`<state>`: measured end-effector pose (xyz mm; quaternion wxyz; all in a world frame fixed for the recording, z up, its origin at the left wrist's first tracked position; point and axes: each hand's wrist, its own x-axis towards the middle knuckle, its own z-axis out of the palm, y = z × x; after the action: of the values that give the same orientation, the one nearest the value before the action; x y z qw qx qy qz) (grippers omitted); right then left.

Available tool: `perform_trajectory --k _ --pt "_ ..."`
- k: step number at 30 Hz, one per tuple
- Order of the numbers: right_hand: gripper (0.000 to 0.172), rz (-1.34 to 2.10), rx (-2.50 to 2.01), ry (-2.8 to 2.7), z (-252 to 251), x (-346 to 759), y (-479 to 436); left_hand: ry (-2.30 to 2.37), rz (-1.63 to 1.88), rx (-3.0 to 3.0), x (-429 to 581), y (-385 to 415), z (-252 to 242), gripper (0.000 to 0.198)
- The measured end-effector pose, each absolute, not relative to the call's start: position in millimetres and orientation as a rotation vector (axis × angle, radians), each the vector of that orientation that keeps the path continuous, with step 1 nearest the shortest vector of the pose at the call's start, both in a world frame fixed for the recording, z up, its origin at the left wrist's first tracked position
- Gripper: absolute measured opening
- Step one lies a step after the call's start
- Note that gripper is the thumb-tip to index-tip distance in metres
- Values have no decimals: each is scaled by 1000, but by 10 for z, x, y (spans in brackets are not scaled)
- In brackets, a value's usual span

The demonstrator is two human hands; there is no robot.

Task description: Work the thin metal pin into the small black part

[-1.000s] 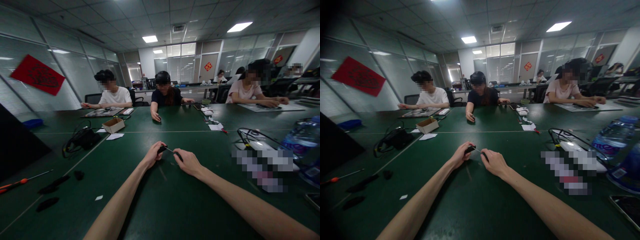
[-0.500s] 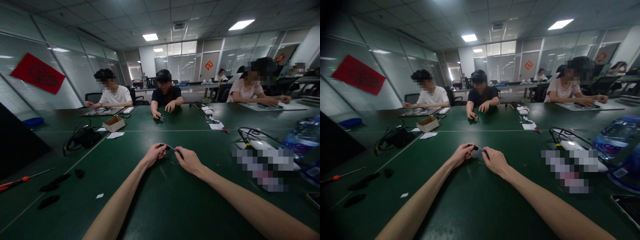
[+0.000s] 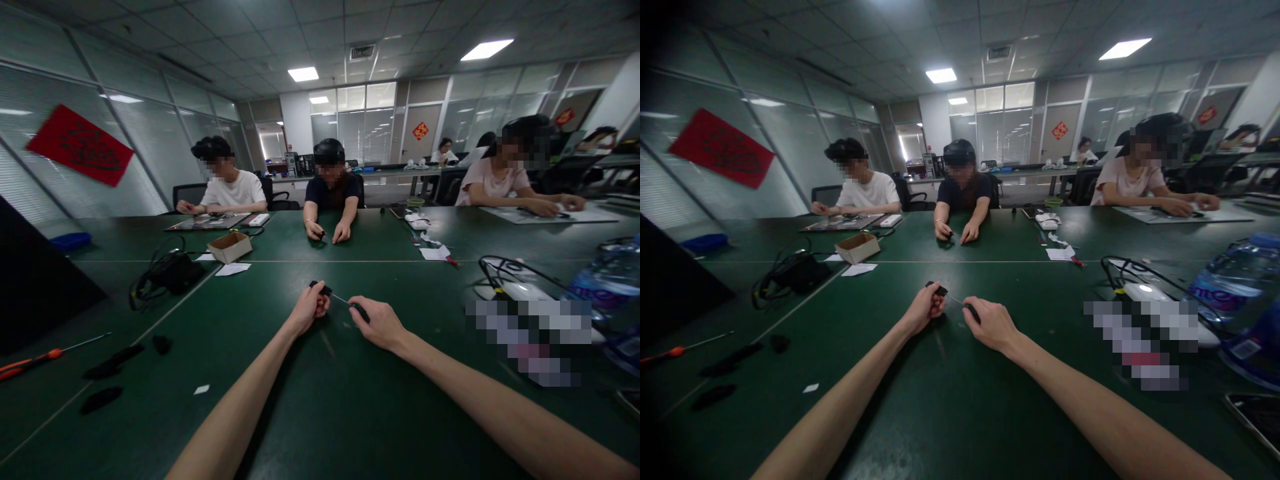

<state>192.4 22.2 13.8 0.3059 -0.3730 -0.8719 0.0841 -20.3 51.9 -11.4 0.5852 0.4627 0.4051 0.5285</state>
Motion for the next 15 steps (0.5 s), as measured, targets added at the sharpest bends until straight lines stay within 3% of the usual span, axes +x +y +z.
perform_trajectory --k 6,15 --pt "29 227 -985 -2322 142 1917 214 1030 1145 1205 -213 530 -152 51" --pt "29 239 -979 -2312 136 1923 218 1015 1133 1189 -216 494 -94 44"
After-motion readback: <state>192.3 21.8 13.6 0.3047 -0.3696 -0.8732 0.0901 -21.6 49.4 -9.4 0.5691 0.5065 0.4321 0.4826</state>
